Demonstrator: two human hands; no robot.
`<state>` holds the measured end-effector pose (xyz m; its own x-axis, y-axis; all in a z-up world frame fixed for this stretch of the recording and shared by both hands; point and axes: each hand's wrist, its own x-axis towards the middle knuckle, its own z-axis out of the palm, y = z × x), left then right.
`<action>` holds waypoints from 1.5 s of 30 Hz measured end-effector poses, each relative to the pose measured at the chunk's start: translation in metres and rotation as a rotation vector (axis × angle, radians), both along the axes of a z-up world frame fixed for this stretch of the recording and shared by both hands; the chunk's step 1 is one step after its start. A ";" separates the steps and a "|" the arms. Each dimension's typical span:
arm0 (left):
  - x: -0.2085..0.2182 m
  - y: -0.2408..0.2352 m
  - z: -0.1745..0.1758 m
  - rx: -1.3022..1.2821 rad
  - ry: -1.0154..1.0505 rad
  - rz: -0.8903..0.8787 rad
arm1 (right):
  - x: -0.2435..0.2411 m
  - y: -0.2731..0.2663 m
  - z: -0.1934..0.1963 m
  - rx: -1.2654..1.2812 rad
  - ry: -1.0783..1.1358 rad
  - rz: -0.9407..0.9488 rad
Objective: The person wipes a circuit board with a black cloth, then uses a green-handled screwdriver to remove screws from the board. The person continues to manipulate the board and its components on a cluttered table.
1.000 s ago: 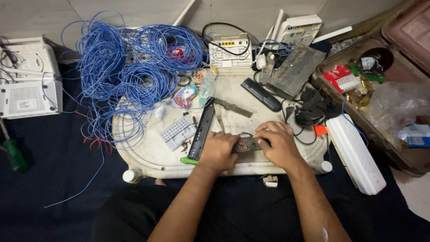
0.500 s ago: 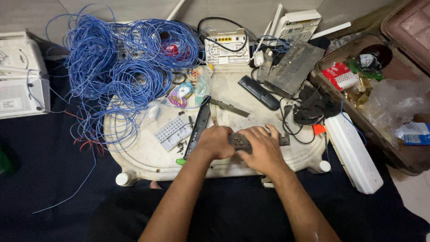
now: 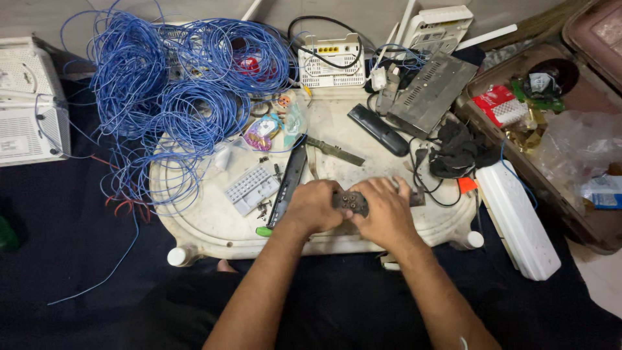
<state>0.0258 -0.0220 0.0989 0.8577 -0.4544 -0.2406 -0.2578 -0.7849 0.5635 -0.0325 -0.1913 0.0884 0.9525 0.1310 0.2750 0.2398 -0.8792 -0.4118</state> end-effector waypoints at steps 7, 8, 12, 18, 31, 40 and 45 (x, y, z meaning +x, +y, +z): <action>0.010 0.003 -0.020 -0.189 -0.165 0.133 | -0.010 0.028 -0.016 -0.013 -0.279 -0.104; 0.010 0.004 -0.023 -0.212 -0.221 0.118 | -0.014 0.033 -0.021 -0.015 -0.295 -0.102; 0.013 0.007 -0.027 -0.305 -0.352 0.026 | -0.021 0.048 -0.041 0.147 -0.361 -0.143; 0.000 0.004 -0.027 -0.183 -0.258 -0.111 | -0.023 0.042 -0.049 0.156 -0.405 -0.067; -0.019 0.000 -0.103 0.209 -0.496 -0.083 | -0.005 0.011 -0.082 0.137 -0.193 -0.131; -0.008 0.079 -0.056 0.270 -0.005 0.622 | -0.013 0.048 -0.065 0.116 -0.229 0.124; -0.015 0.079 -0.058 0.327 0.171 0.618 | -0.015 0.054 -0.069 -0.048 -0.198 0.119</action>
<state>0.0109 0.0573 0.0404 0.8728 0.2205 -0.4354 0.3591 -0.8943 0.2671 -0.0473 -0.1372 0.0195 0.8576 0.2570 0.4454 0.4151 -0.8573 -0.3046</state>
